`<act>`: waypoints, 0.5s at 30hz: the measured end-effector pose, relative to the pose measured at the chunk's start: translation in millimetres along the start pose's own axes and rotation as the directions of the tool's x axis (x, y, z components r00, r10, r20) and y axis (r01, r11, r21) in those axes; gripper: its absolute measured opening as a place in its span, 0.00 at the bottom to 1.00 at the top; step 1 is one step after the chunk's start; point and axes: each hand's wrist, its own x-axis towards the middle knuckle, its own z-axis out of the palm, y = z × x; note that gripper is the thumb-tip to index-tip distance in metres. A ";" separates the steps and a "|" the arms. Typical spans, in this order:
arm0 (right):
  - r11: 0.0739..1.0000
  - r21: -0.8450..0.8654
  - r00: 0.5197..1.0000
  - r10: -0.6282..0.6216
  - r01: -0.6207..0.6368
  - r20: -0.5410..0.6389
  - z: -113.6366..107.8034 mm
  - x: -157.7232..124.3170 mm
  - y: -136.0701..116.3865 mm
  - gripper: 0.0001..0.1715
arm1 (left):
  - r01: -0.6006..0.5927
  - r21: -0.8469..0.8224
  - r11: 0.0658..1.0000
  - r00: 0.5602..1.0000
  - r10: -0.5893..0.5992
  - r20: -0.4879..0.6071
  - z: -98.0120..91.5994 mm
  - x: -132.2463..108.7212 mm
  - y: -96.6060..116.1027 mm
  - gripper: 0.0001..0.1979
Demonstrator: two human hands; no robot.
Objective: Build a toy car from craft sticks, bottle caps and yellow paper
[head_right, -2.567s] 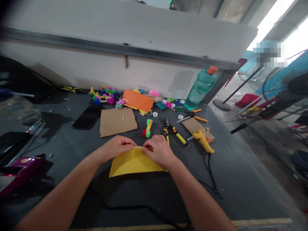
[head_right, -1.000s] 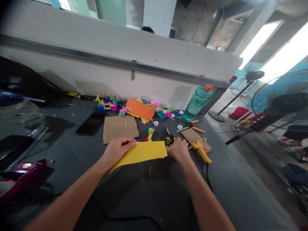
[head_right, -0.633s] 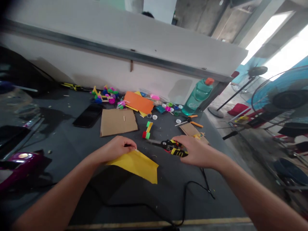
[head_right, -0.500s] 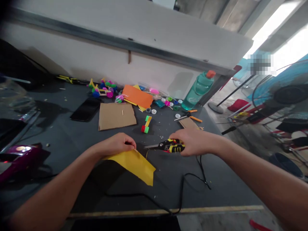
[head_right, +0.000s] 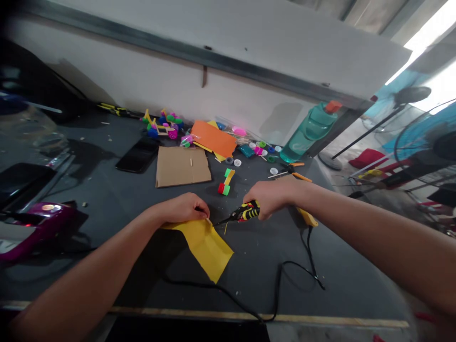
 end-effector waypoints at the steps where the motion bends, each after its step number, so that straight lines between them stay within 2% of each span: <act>1: 1.000 -0.019 1.000 0.003 -0.003 0.024 -0.5 1.9 0.8 0.16 | 0.000 -0.007 1.000 1.000 0.000 0.001 -0.5 0.2 -0.8 0.10; 4: 0.999 -0.039 0.996 -0.014 0.018 0.083 -0.3 7.7 3.6 0.18 | 0.003 -0.031 1.000 1.000 -0.002 0.015 -1.9 0.3 -1.3 0.09; 9: 0.996 0.026 0.987 -0.084 0.081 0.140 -1.5 15.7 5.5 0.22 | 0.033 -0.103 0.994 0.999 -0.029 0.044 -3.8 0.4 0.5 0.08; 15: 0.992 0.055 0.982 -0.121 0.114 0.145 -5.6 21.7 7.8 0.24 | 0.087 -0.161 0.983 0.994 -0.075 0.079 -4.7 1.5 -1.5 0.08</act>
